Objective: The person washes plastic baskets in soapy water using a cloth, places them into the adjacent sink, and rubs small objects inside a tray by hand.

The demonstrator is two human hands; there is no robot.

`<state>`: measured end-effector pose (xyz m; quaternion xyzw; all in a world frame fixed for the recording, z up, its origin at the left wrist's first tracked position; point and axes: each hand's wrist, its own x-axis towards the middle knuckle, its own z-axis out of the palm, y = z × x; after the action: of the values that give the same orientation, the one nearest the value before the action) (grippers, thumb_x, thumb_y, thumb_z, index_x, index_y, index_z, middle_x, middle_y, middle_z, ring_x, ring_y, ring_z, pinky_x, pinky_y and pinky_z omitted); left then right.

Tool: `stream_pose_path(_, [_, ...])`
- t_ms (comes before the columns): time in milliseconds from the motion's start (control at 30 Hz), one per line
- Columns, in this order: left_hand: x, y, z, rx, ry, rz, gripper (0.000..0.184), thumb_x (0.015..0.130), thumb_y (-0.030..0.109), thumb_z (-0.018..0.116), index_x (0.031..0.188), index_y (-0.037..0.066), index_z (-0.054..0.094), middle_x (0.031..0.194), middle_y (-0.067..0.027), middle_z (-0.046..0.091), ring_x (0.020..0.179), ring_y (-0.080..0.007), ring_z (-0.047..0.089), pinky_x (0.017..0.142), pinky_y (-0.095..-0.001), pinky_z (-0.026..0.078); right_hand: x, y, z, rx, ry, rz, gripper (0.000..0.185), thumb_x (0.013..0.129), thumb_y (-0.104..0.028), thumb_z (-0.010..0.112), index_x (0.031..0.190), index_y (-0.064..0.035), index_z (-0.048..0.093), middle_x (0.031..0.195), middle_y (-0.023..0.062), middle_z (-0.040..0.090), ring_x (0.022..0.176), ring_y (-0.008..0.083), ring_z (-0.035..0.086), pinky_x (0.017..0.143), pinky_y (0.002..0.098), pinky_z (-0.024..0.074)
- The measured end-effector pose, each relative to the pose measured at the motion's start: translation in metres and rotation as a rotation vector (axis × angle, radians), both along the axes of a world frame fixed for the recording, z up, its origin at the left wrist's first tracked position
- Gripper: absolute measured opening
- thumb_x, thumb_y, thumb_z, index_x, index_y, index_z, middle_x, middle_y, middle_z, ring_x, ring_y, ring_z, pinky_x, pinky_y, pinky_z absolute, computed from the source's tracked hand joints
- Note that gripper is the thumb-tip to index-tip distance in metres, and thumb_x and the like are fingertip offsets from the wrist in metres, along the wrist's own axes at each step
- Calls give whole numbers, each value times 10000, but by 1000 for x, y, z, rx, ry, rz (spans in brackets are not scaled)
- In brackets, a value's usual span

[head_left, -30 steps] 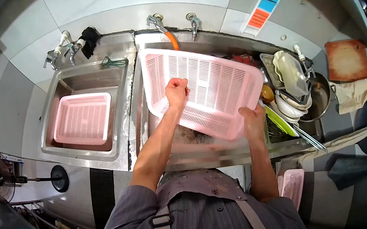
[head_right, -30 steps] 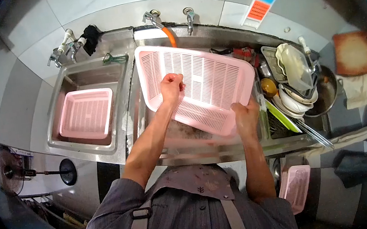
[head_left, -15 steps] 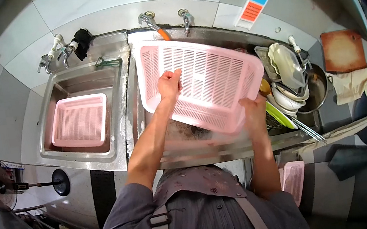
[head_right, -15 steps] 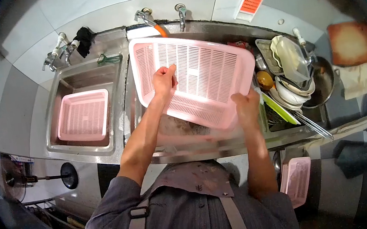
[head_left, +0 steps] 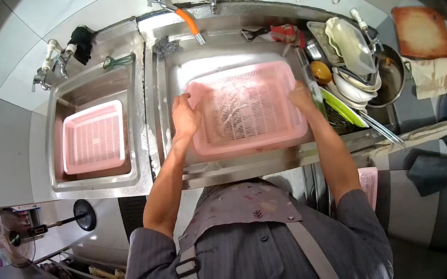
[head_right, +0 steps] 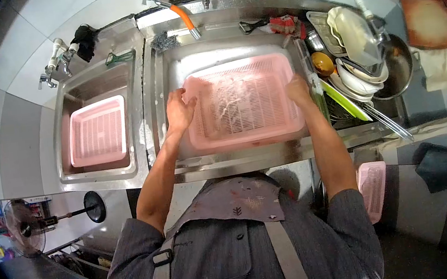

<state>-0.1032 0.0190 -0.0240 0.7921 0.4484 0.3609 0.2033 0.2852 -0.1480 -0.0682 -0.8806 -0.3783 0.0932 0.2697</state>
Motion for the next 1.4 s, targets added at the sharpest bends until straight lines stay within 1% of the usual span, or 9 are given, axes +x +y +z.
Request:
stream_pose_path(133, [-6,12,-30,-285,-52,113,536,839,305,741,1213,-50,594,1102,-221,650,1031,-345,626,900,-402,498,-61,3,114,10,158,49,389,764,-69,539,1110,79,637,1072,314,666,1049,480,627,911,457,488])
stream_pose_path(200, [0,29,-36,-827,-207,84,682,868,461,705,1272,-68,561,1195,-201,636,1085,-300,615,922,-367,495,-46,4,101,68,140,74,385,775,-42,551,1134,79,620,1066,258,681,1018,400,649,909,401,487])
stream_pose_path(300, [-12,37,-68,-1073,-567,183,797,897,567,639,1320,-98,518,1208,-168,635,1062,-258,620,909,-361,497,-67,0,142,206,294,161,377,789,7,555,1156,78,604,1067,165,692,987,266,662,898,321,485])
stream_pose_path(433, [-3,33,-4,-1226,-1067,10,747,995,558,491,1393,-73,468,1299,-166,603,1112,-291,626,948,-392,514,-75,-5,178,367,410,211,354,810,52,535,1154,66,618,1090,96,686,987,173,645,889,284,484])
stream_pose_path(567, [-5,23,31,-1430,-1193,-260,840,999,669,304,1398,-51,471,1330,-174,592,1234,-292,565,1072,-427,432,-51,-9,172,428,522,205,368,806,60,545,1166,49,623,1077,98,690,960,178,650,891,299,492])
stream_pose_path(700, [-1,27,31,-1455,-1100,-288,898,981,715,216,1366,-47,497,1337,-175,590,1249,-297,549,1107,-428,390,-35,-19,169,438,771,257,451,811,66,556,1261,39,563,1139,127,672,1006,198,647,903,321,504])
stream_pose_path(767, [3,24,31,-1505,-1177,-308,804,1004,655,318,1332,-50,522,1316,-176,600,1223,-273,561,1108,-425,393,-33,-25,167,507,823,214,374,795,87,561,1157,38,640,1088,92,689,908,174,664,839,306,526])
stream_pose_path(867, [4,-1,42,-1244,-921,-221,506,1017,384,503,1289,-38,561,1109,-131,677,930,-227,669,811,-342,590,-27,-29,154,463,948,160,400,813,63,569,1211,43,598,1125,127,677,957,215,670,859,341,536])
stream_pose_path(1400, [3,20,29,-1316,-1231,-265,460,1018,362,488,1241,-28,585,1094,-139,679,901,-225,673,750,-331,591,-43,-24,132,563,886,157,387,825,60,556,1209,47,604,1090,123,688,930,202,677,821,331,537])
